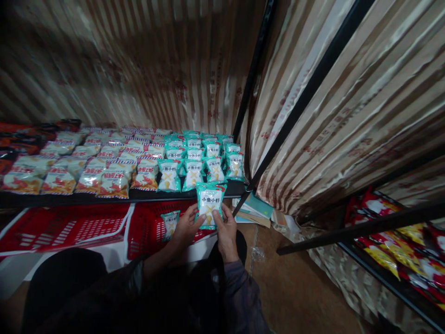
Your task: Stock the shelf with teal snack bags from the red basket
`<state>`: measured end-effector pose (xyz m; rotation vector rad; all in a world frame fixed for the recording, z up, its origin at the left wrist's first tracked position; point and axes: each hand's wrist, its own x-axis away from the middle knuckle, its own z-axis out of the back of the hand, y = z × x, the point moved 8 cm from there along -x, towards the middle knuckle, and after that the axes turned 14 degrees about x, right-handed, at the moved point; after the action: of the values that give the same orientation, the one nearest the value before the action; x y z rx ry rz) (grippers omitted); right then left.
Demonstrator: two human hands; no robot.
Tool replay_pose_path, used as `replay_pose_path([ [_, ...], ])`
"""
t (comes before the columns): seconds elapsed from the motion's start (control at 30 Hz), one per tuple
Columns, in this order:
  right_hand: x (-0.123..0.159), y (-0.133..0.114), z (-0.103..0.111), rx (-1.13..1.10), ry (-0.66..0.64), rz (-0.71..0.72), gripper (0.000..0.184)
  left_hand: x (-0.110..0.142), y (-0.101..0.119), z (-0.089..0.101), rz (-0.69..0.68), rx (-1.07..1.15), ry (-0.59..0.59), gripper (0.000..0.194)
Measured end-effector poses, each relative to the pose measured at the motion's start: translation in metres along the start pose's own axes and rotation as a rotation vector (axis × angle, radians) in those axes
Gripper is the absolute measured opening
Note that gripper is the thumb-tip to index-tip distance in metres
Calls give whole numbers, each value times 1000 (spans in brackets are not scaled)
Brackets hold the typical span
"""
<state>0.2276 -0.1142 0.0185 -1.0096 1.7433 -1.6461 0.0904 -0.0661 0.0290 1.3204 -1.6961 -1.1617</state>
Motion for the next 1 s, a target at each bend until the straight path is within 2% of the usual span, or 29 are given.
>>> replay_pose_path([
  [0.17,-10,-7,3,-19,-56,46,57,-13,7,-9,-23,37,-5,52],
  [0.37,-16,1,6,-9,-106,25,50,-23,4,-9,-5,63,11,58],
  [0.53,-25,8,7,-42,-30,11,48,-32,-2,-8,-10,12,58,54],
  [0.73,-47,9,11,-66,-7,16,49,-51,-6,-17,-51,-89,67,46],
  [1.0,-73,-7,15,-37,29,71,49,-79,-12,-30,-112,-201,100,45],
])
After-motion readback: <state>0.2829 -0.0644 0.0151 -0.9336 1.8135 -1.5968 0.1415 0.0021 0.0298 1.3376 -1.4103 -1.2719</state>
